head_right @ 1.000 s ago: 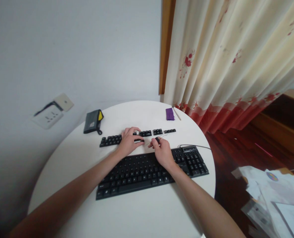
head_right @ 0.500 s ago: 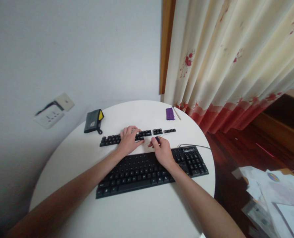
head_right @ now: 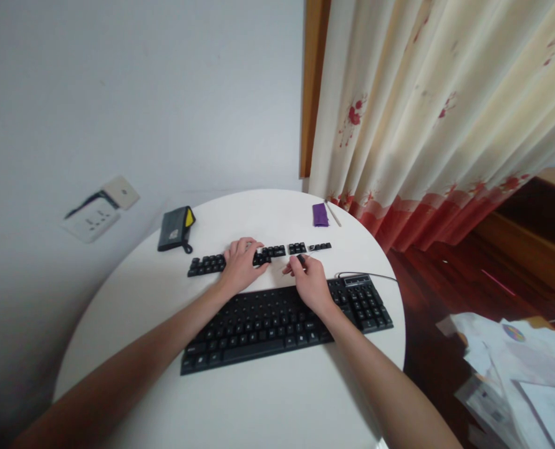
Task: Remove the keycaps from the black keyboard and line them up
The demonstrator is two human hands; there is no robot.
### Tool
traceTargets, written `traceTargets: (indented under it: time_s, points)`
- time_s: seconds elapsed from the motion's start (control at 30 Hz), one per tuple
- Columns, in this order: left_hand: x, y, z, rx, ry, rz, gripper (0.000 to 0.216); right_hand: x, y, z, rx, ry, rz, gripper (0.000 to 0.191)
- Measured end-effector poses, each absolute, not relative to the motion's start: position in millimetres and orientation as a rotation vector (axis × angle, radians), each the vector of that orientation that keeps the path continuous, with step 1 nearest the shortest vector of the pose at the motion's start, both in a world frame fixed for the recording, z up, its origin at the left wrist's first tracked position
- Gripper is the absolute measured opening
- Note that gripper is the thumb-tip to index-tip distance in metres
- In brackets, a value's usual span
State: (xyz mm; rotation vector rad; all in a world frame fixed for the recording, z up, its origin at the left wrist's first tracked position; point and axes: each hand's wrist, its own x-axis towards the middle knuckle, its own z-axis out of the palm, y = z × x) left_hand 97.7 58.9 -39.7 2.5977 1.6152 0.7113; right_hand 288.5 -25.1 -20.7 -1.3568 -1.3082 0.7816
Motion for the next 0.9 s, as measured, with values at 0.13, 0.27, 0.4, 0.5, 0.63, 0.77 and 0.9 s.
traceTargets:
  time_s: [0.13,0.27,0.4,0.5,0.63,0.77,0.9]
  points:
    - [95,59,-39,2.582,1.557,0.779,0.047,297,-23,-18,-1.361,-1.339,0.767,0.045]
    - [94,58,-34,2.565,1.282,0.898,0.032,314,-24,-10,-1.343,-1.426,0.813,0.038]
    - [96,54,-31,2.641,0.739,0.752,0.018,330,-31,5,-1.313,-1.678,0.824,0.03]
    - [96,52,-32,2.696,0.592,0.6,0.018,337,-37,14,-1.272,-1.897,0.812,0.028]
    - [95,52,-35,2.697,0.64,0.577,0.019,343,-39,17,-1.254,-2.004,0.89,0.028]
    - [95,52,-34,2.696,0.592,0.557,0.019,345,-41,15,-1.278,-2.015,0.946,0.025]
    - [95,48,-29,2.699,0.498,0.438,0.017,344,-47,13,-1.28,-1.917,1.097,0.025]
